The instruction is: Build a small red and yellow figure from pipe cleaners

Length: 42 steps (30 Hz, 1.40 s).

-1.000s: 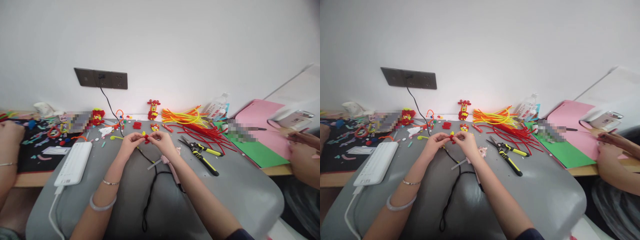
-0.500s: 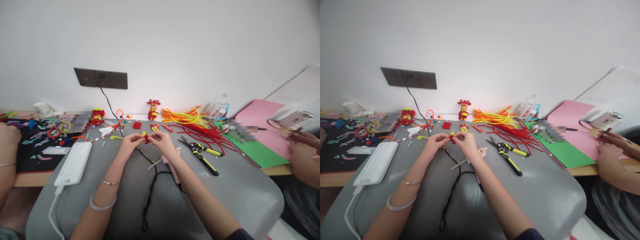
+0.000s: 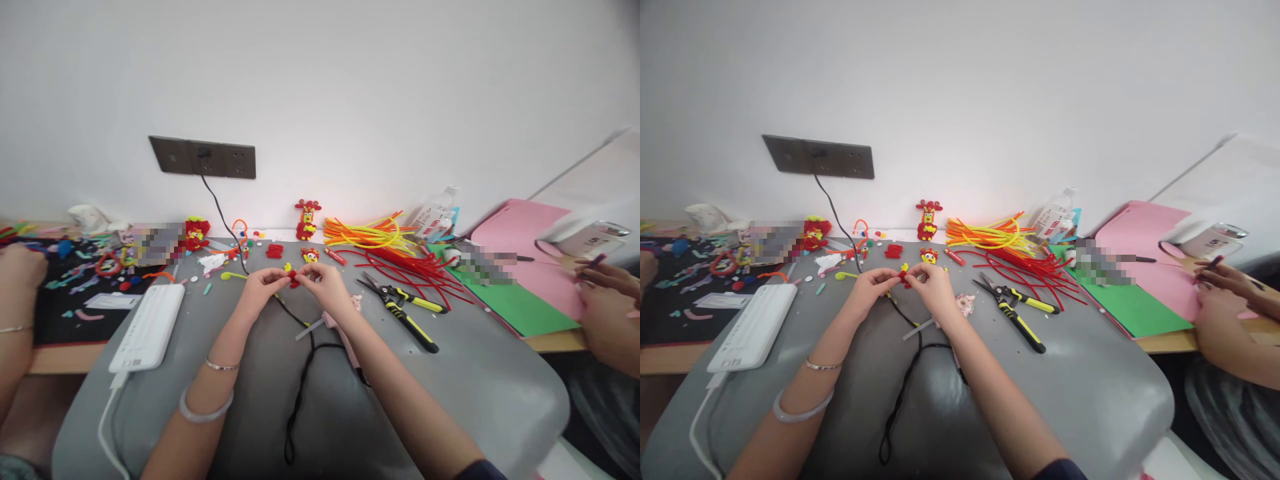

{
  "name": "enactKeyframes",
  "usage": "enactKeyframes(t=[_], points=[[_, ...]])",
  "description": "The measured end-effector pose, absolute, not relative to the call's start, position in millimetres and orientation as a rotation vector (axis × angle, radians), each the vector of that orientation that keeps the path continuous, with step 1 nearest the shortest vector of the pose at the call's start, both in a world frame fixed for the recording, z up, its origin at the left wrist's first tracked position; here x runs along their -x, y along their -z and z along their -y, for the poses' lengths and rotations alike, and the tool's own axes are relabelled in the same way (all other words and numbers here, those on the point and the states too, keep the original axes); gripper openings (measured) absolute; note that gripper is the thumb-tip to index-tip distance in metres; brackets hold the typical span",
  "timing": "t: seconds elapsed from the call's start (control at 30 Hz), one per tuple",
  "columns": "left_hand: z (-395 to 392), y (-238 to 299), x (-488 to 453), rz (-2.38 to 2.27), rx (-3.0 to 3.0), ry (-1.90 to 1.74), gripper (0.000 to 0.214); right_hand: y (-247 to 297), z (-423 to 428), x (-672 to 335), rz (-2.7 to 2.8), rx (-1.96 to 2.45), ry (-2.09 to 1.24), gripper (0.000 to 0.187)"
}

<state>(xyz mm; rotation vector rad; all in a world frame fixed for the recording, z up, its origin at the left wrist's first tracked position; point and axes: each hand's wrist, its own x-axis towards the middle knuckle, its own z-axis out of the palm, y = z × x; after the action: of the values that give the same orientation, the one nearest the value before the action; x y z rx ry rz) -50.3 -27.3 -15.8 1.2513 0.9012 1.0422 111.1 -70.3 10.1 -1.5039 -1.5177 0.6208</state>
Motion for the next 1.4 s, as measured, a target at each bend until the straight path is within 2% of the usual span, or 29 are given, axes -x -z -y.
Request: enactKeyframes(t=[1.03,1.17,1.4], points=[[27,15,50,-0.909,-1.221,-1.050,0.021,-11,70,-109,1.530,1.487,-0.624,0.007],[27,16,50,-0.913,-1.216,-1.054,0.022,-13,74,-110,1.418,1.427,-0.598,0.025],[26,18,50,-0.893,-1.079,-1.103,0.026,-22,144,-144,1.487,1.863,-0.365,0.028]])
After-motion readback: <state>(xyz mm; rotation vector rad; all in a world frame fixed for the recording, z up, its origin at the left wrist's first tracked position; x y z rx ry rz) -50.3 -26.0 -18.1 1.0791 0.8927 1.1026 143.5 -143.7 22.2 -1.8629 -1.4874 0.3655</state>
